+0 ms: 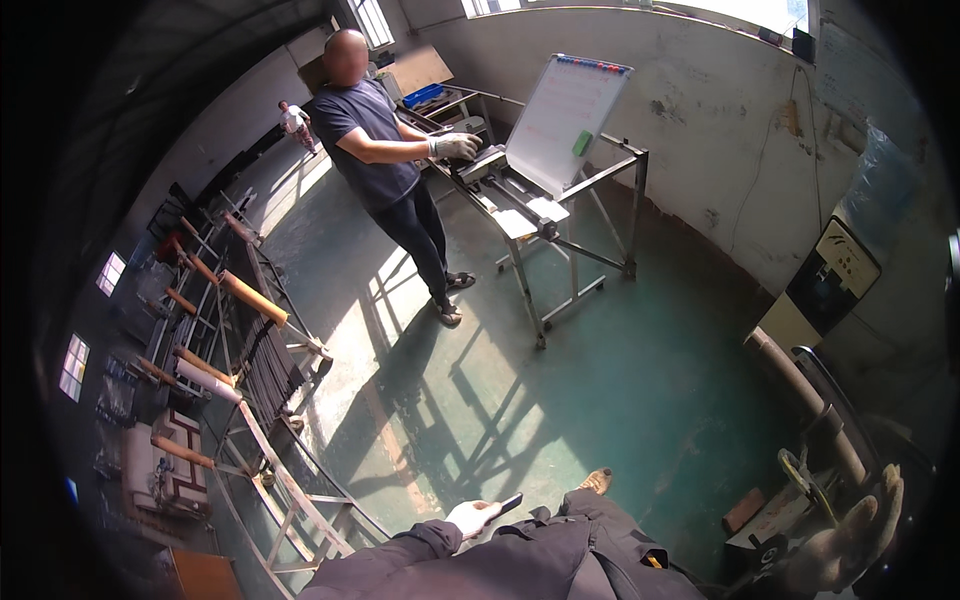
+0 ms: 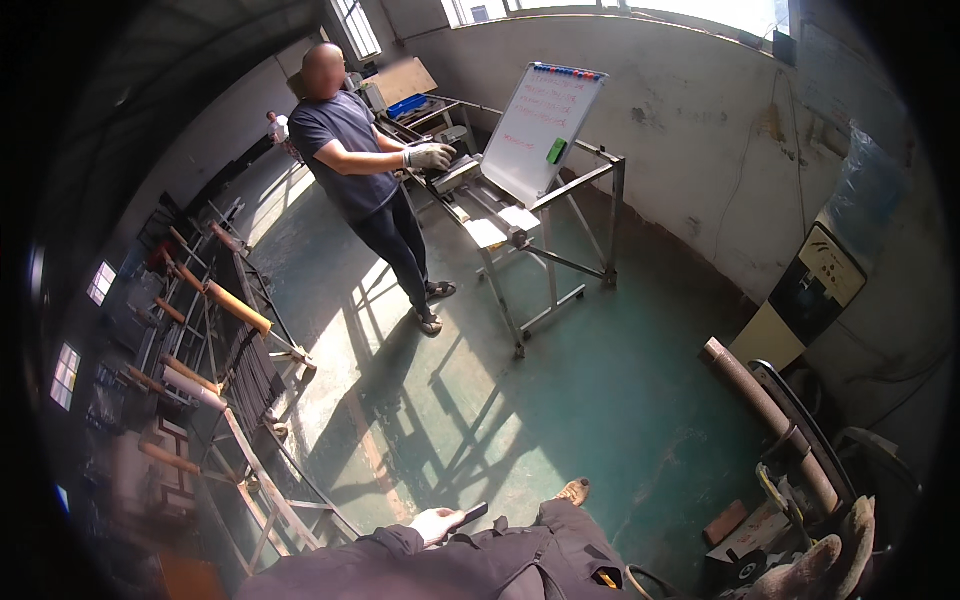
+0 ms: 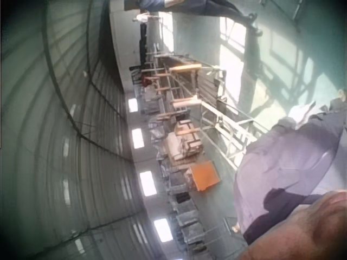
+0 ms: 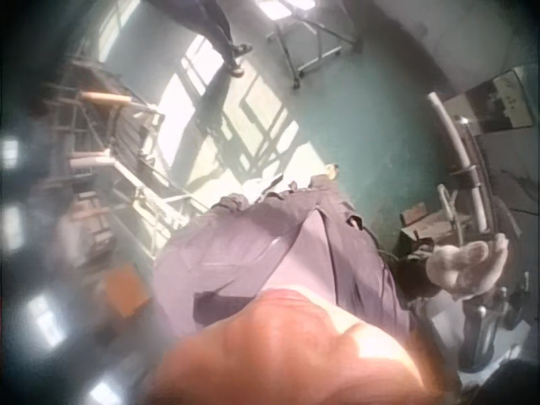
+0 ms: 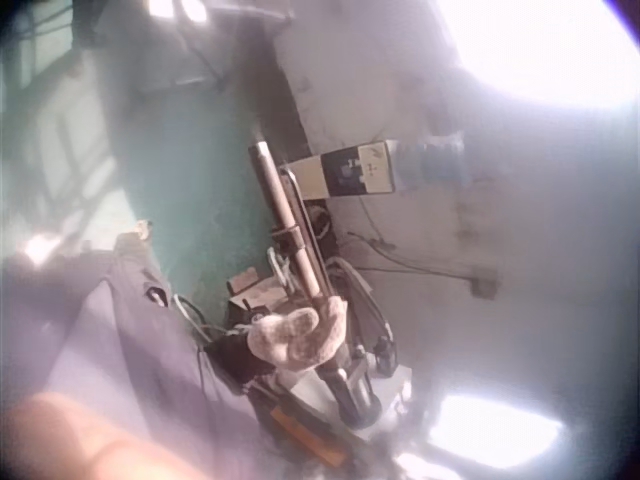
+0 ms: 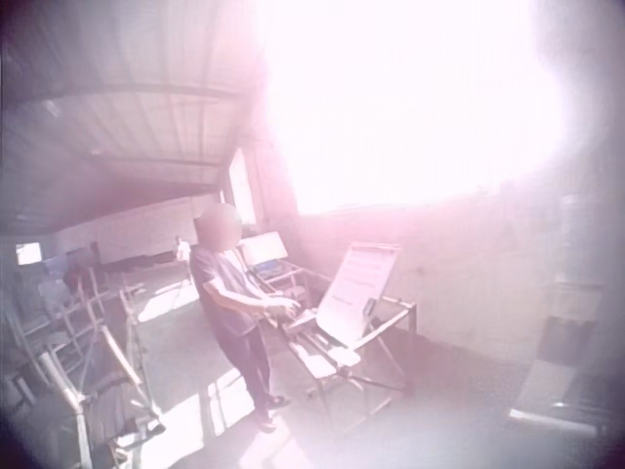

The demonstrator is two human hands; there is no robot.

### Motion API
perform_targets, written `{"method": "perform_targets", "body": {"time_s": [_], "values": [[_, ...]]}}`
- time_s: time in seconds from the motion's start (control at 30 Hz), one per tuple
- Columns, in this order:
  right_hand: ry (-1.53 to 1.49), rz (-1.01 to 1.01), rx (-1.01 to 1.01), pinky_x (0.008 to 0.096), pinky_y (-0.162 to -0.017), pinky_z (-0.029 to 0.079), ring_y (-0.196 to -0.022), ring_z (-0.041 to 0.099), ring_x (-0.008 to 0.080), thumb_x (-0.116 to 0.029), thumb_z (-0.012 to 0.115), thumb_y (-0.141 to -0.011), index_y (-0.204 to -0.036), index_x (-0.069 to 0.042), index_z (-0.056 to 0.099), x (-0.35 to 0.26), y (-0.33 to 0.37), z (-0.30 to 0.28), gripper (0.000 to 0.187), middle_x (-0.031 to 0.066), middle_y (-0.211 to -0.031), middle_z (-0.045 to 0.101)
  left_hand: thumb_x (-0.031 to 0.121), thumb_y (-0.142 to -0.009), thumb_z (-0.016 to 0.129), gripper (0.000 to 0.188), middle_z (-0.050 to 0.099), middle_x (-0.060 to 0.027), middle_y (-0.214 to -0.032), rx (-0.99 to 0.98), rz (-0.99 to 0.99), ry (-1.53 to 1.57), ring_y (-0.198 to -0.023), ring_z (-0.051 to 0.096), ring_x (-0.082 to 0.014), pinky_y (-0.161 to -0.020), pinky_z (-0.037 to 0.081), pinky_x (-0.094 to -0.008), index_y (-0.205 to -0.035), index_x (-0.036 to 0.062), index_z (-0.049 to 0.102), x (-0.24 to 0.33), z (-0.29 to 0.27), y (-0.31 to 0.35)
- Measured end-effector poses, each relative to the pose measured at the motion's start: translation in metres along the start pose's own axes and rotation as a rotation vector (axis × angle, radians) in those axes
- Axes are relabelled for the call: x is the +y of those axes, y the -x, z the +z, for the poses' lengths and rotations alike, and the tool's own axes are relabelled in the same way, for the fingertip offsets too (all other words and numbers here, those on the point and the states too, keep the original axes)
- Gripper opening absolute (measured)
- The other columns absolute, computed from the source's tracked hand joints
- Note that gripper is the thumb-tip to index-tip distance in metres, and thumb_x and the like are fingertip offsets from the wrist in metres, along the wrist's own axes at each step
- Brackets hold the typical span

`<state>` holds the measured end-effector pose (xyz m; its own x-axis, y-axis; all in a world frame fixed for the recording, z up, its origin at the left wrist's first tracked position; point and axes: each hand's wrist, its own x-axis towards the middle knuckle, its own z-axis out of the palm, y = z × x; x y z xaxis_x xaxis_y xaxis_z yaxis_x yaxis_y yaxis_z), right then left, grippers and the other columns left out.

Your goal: The person measures a metal rod with a tape measure, then operates a pipe bending machine to bend the rod. The person adjusts the machine's clamps and levers, inserts the rod, and bends it to a desired angle.

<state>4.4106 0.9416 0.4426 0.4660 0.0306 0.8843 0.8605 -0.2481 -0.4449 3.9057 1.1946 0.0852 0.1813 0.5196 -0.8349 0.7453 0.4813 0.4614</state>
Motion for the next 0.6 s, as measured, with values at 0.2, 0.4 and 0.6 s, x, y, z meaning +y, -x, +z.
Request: {"method": "perform_targets", "body": {"time_s": [0.2, 0.4, 0.6], "values": [[0.558, 0.432, -0.195, 0.0422, -0.107, 0.066, -0.128, 0.076, 0.028, -0.026, 0.063, -0.123, -0.15, -0.001, 0.075, 0.012, -0.022, 0.052, 0.038, 0.0196, -0.143, 0.071, 0.077, -0.099, 0.076, 0.086, 0.084, -0.0101, -0.104, -0.009, -0.054, -0.399, -0.089, 0.076, -0.0184, -0.084, 0.059, -0.036, -0.137, 0.0005, 0.082, 0.031, -0.084, -0.001], [0.628, 0.352, -0.135, 0.045, -0.098, 0.058, -0.113, 0.072, 0.0334, -0.005, 0.059, -0.114, -0.121, 0.009, 0.079, 0.007, -0.024, 0.051, 0.025, 0.0235, -0.116, 0.076, 0.052, -0.108, 0.083, 0.05, 0.088, -0.0083, -0.108, 0.007, 0.138, -0.349, -0.096, 0.078, -0.0176, -0.091, 0.061, -0.0336, -0.122, 0.0041, 0.087, 0.135, -0.108, -0.098], [0.737, 0.223, 0.052, 0.0478, -0.11, 0.052, -0.112, 0.069, 0.036, -0.016, 0.058, -0.117, -0.1, 0.009, 0.074, 0.004, -0.023, 0.089, 0.035, 0.018, -0.102, 0.072, 0.04, -0.11, 0.083, 0.041, 0.088, -0.0107, -0.105, -0.266, 0.358, -0.638, -0.096, 0.078, -0.0142, -0.091, 0.061, -0.0313, -0.123, 0.0013, 0.086, 0.294, -0.181, -0.288]]}}
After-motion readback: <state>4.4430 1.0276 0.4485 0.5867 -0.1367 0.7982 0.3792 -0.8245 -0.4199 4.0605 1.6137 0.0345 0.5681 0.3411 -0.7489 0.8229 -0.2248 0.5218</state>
